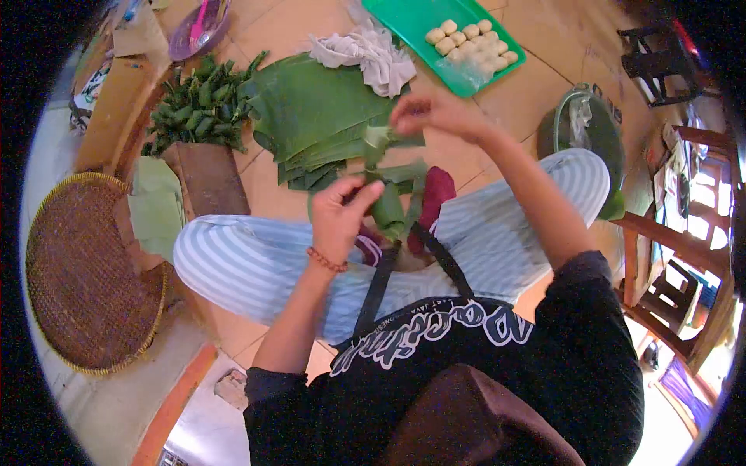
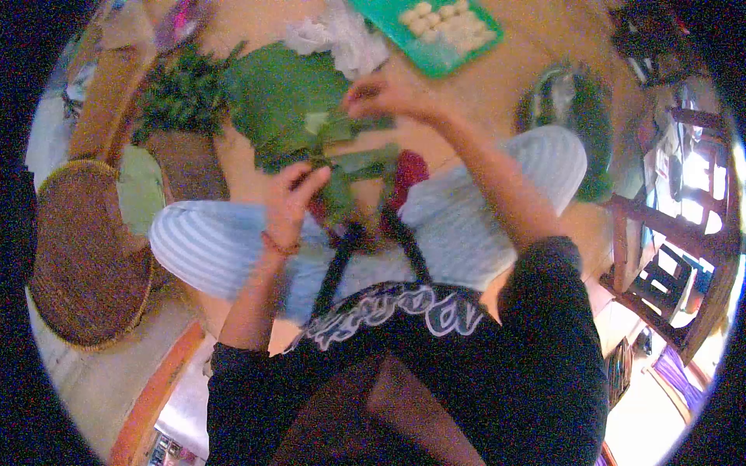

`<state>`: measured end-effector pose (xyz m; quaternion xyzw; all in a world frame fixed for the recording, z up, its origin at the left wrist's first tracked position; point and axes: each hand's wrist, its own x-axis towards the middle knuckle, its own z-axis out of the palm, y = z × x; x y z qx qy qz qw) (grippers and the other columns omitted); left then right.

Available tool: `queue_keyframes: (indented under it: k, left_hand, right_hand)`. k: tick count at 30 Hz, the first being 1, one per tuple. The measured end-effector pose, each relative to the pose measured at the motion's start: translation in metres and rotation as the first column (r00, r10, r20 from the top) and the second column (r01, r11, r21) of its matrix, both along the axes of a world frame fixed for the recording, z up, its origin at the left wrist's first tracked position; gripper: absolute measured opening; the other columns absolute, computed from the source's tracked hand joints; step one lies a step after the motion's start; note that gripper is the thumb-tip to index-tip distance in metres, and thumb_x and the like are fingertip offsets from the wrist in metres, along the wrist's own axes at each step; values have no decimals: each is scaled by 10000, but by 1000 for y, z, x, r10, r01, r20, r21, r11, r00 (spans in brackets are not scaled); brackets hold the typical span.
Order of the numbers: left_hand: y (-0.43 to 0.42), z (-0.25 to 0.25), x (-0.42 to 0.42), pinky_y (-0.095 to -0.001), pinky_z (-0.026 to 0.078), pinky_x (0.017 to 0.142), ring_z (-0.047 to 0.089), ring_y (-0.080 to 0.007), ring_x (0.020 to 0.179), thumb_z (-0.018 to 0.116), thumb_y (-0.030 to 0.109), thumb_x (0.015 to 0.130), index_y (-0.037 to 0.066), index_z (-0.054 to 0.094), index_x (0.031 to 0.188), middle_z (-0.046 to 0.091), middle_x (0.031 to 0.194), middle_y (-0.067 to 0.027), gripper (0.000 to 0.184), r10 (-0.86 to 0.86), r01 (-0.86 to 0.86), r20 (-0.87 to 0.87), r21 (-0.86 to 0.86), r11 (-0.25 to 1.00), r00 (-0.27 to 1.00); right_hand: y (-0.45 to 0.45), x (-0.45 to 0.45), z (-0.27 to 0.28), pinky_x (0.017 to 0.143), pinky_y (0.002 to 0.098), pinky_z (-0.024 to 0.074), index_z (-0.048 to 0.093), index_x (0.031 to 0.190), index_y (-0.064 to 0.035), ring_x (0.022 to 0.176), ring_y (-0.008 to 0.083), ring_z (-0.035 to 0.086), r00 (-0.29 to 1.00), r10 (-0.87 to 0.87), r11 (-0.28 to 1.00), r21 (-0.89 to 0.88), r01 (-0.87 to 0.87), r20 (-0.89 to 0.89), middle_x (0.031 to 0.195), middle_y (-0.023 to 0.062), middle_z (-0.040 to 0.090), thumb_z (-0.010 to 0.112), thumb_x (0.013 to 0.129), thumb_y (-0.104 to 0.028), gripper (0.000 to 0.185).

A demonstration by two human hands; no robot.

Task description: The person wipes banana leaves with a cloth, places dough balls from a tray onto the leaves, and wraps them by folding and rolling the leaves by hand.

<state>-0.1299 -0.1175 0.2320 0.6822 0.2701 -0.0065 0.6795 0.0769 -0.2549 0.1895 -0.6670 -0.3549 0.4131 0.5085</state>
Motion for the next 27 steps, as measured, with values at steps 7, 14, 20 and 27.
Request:
queue_keyframes:
  k: [7,14,20,27]
  left_hand:
    - [14,-19,15,-216,401,617,498,-86,679,656,79,763,-41,580,761,551,728,-32,143,100,-129,162,176,976,982]
    - [18,-28,22,-232,407,655,515,-121,702,655,72,751,-47,566,766,560,753,-54,149,124,-145,171,111,983,977]
    - [18,-31,22,-239,406,659,514,-140,702,653,77,746,-48,561,766,557,753,-65,157,140,-163,182,122,979,973]
    - [14,-25,21,-247,413,674,522,-151,716,651,74,743,-54,570,787,567,776,-72,157,181,-219,255,131,967,950]
  right_hand:
    - [-46,74,-171,571,335,474,621,750,11,646,253,596,797,-172,735,-464,495,578,696,164,603,613,755,-227,238]
    - [-34,49,-222,638,452,475,619,763,28,732,406,590,651,-289,592,-403,698,702,752,281,581,571,772,-251,283]
    - [-27,36,-191,616,446,462,605,712,7,688,395,582,682,-175,617,-461,638,710,719,251,589,536,772,-233,257]
    - [-61,50,-228,628,438,459,592,784,-5,710,370,590,630,-236,669,-346,658,740,716,230,597,574,722,-219,223]
